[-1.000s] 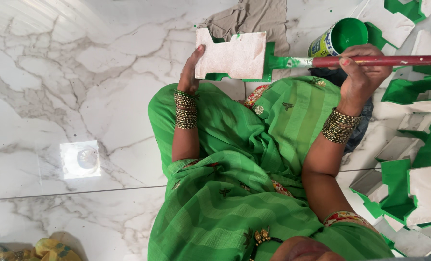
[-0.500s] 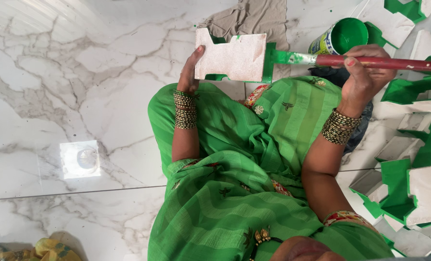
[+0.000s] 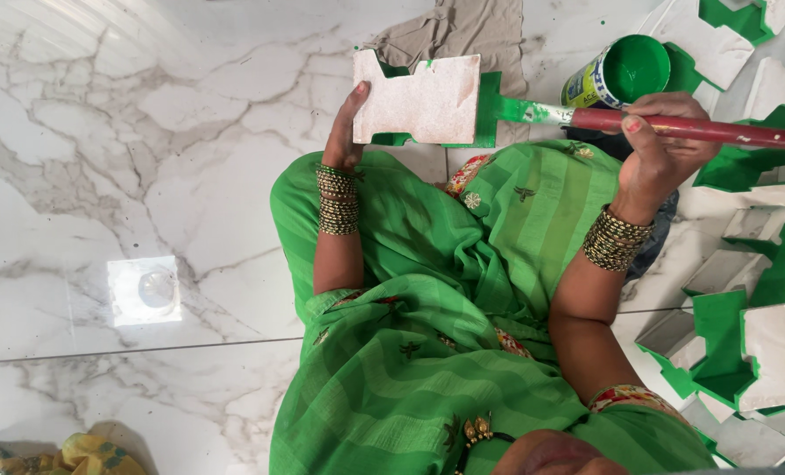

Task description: The person sits on the floor and paints shaped white board pieces green using a paintbrush, dipping the brush into an open paint can and coating the flat surfaces and edges of each piece one at a time, holding each piece in one hand while brushing with the other.

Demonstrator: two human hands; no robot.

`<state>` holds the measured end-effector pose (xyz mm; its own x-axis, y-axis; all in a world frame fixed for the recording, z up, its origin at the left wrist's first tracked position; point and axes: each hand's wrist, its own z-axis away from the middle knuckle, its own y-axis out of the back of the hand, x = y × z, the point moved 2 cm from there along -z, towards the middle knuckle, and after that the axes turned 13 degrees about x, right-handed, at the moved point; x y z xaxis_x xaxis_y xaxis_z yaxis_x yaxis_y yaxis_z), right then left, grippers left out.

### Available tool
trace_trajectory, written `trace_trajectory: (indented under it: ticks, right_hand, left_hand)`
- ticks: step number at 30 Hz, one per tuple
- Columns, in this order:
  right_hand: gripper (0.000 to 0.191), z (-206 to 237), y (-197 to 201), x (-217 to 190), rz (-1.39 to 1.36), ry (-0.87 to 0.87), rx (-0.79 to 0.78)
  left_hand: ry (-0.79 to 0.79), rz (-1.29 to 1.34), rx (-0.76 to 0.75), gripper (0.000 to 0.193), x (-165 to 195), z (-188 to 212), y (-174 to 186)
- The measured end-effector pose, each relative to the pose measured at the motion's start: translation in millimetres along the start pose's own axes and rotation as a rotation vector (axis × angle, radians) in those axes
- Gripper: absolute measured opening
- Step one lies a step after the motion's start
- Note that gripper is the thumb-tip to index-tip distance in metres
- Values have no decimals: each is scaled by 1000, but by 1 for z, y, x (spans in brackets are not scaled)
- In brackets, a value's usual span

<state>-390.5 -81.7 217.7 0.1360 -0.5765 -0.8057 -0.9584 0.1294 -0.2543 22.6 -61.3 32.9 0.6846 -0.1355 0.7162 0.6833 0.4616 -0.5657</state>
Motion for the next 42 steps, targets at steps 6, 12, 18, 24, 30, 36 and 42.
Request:
trace_trajectory:
  ticks: [6,12,18,24,30,36,42]
  right_hand:
    - [17,7,5,-11,18,-64,-60]
    - [20,8,4,-23,40,-46,-80]
    - [22,-2,-5,-8,-19,-2,10]
    - [28,-9,-1,2,-42,151,134]
    - [35,-8,12,-1,-170,29,283]
    - [30,6,14,-5,-185,-25,90]
    - [30,11,10,-2,-255,-33,124]
  left_hand:
    - [-17,-14,12,83,1,-2,2]
    - [-25,0,7,84,0,-2,1]
    - [24,36,4,84,-4,0,2]
    - [40,56,34,81,-13,-8,11]
    - [-10,108,-111,80,-14,-16,9]
    - [-40,212,-59,75,-7,-12,9]
    - [-119,305,-98,76,0,-5,8]
